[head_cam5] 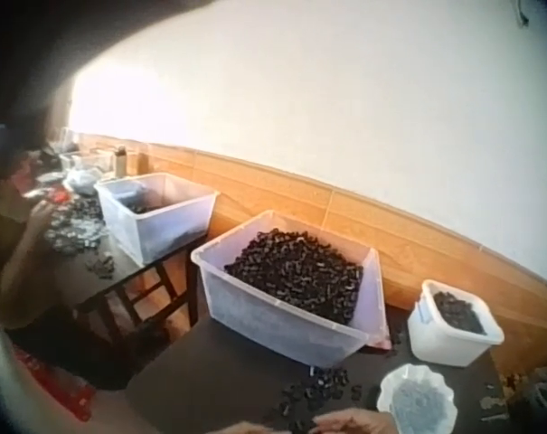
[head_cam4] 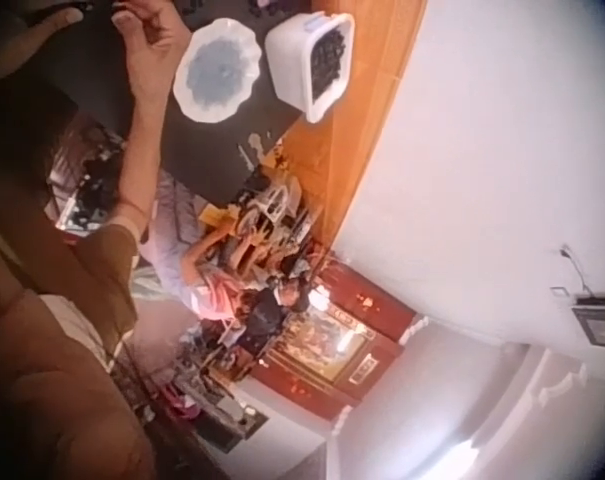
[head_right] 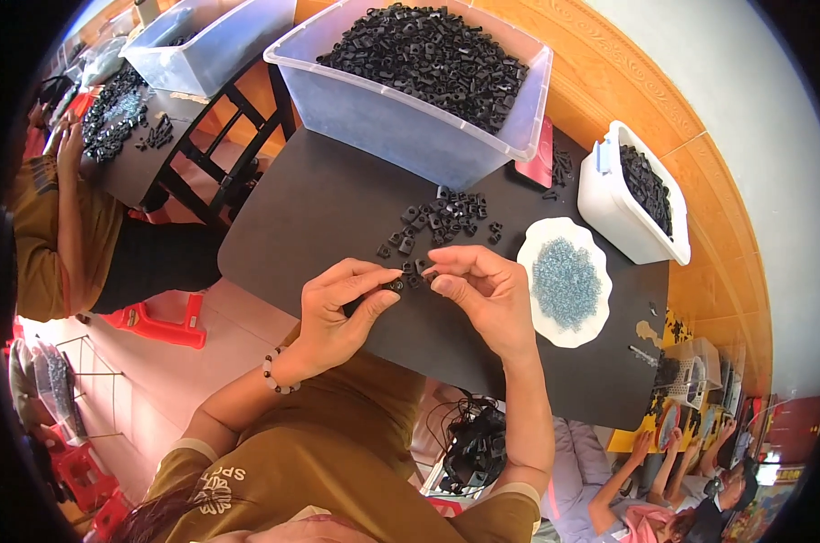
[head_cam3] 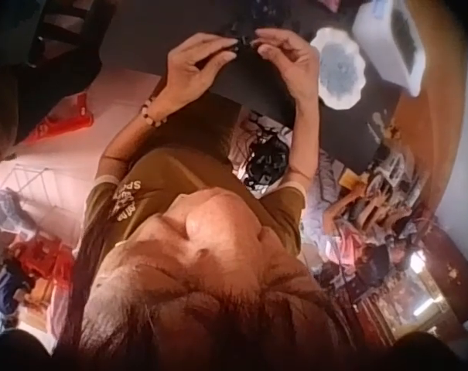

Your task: The person assembles small hardware pieces by taking black plastic components and inserting springs into them by hand.

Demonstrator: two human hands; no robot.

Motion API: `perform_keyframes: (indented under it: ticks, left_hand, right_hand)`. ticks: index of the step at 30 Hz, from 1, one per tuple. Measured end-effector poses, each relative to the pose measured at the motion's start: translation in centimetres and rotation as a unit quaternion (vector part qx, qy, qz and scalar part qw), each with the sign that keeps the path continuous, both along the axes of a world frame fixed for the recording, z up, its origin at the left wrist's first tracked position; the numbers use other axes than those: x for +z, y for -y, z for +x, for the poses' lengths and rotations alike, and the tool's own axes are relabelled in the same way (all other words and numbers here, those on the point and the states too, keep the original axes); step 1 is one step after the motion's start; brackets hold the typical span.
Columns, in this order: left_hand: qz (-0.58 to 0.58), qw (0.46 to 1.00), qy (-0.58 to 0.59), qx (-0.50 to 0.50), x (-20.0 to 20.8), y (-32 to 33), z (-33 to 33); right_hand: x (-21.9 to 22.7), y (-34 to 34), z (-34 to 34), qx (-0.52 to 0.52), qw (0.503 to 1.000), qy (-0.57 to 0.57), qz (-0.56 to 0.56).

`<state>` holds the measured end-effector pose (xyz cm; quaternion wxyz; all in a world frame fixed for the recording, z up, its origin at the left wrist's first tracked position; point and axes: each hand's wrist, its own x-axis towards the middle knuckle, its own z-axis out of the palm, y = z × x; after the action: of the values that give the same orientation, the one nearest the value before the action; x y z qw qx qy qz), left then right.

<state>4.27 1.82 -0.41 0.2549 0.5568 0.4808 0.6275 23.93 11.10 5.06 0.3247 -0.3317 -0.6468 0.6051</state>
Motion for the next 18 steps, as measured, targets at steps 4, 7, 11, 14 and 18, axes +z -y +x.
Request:
perform_keyframes:
  ticks: [4, 7, 11, 14, 18]
  left_hand:
    - [-0.001, 1.0, 0.006, -0.002, 0.2, 0.1, 0.1]
    - [-0.01, 1.0, 0.016, -0.007, 0.3, 0.2, 0.1]
    - [0.005, 1.0, 0.003, -0.002, 0.3, 0.1, -0.1]
    - [0.01, 1.0, 0.0, 0.001, 0.2, 0.1, -0.1]
    - [0.012, 1.0, 0.01, -0.001, 0.1, 0.1, 0.1]
  right_hand:
    - [-0.2, 0.0, 0.3, -0.01, 0.999, 0.031, 0.027]
    - [-0.5, 0.0, 0.0, -0.04, 0.998, 0.039, 0.026]
    - [-1.1, -0.3, 0.0, -0.083, 0.989, 0.103, 0.071]
    - [-1.1, -0.4, -0.2, -0.085, 0.981, 0.136, 0.11]
    - [-1.2, -0.4, 0.0, -0.108, 0.964, 0.19, 0.148]
